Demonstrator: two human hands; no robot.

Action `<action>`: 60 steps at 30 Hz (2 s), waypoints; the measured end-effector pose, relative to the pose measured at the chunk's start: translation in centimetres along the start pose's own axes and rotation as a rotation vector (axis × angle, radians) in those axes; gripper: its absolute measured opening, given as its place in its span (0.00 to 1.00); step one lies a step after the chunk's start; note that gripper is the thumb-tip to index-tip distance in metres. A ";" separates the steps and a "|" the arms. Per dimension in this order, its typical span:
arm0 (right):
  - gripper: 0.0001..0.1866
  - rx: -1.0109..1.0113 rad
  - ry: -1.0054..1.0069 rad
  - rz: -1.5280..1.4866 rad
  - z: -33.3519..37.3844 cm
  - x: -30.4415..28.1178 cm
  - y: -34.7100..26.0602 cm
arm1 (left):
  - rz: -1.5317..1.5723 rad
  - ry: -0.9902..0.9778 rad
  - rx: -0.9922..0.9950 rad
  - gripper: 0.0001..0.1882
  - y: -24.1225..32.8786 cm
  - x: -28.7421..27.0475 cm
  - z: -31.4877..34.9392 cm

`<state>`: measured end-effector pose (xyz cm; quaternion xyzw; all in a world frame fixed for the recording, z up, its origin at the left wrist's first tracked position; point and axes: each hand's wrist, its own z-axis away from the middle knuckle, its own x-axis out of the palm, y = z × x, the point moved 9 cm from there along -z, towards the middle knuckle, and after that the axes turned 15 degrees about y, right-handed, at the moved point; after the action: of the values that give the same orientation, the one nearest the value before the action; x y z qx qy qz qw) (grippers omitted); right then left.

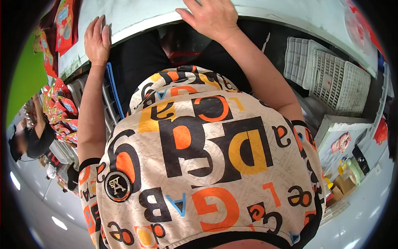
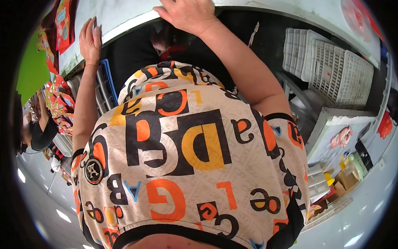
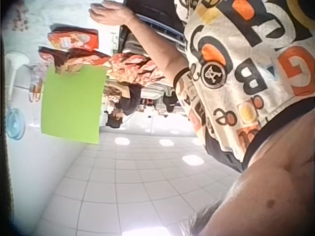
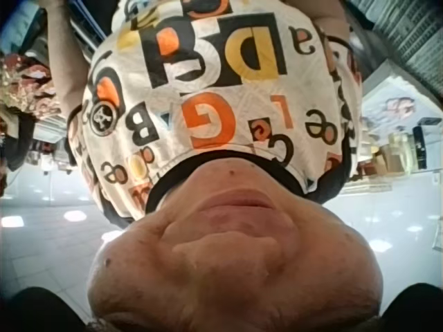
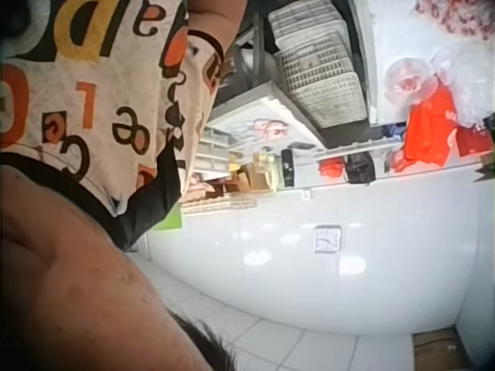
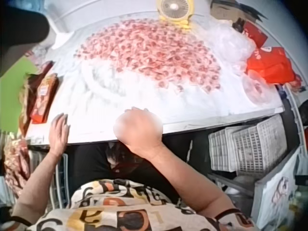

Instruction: Filling plastic pouches with individual candies and arranging them in a tray.

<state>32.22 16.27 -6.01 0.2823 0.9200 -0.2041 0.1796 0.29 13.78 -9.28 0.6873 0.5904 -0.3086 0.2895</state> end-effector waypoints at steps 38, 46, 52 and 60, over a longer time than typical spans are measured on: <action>0.19 0.012 -0.030 -0.053 -0.1 -0.3 0.3 | -0.054 -0.042 -0.032 0.22 0.4 -0.1 -0.1; 0.20 -0.014 -0.033 -0.017 -0.3 -0.7 0.2 | -0.049 -0.033 -0.036 0.23 0.6 0.0 0.0; 0.20 -0.238 0.108 0.171 1.0 -0.1 0.3 | -0.060 -0.034 -0.029 0.22 0.9 0.2 -0.2; 0.20 -0.242 0.126 0.148 1.4 0.2 0.3 | -0.015 0.013 -0.017 0.21 1.2 -0.2 -0.4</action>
<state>32.57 15.92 -7.40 0.3378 0.9241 -0.0600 0.1685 1.53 13.77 -8.81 0.6823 0.6000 -0.3016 0.2891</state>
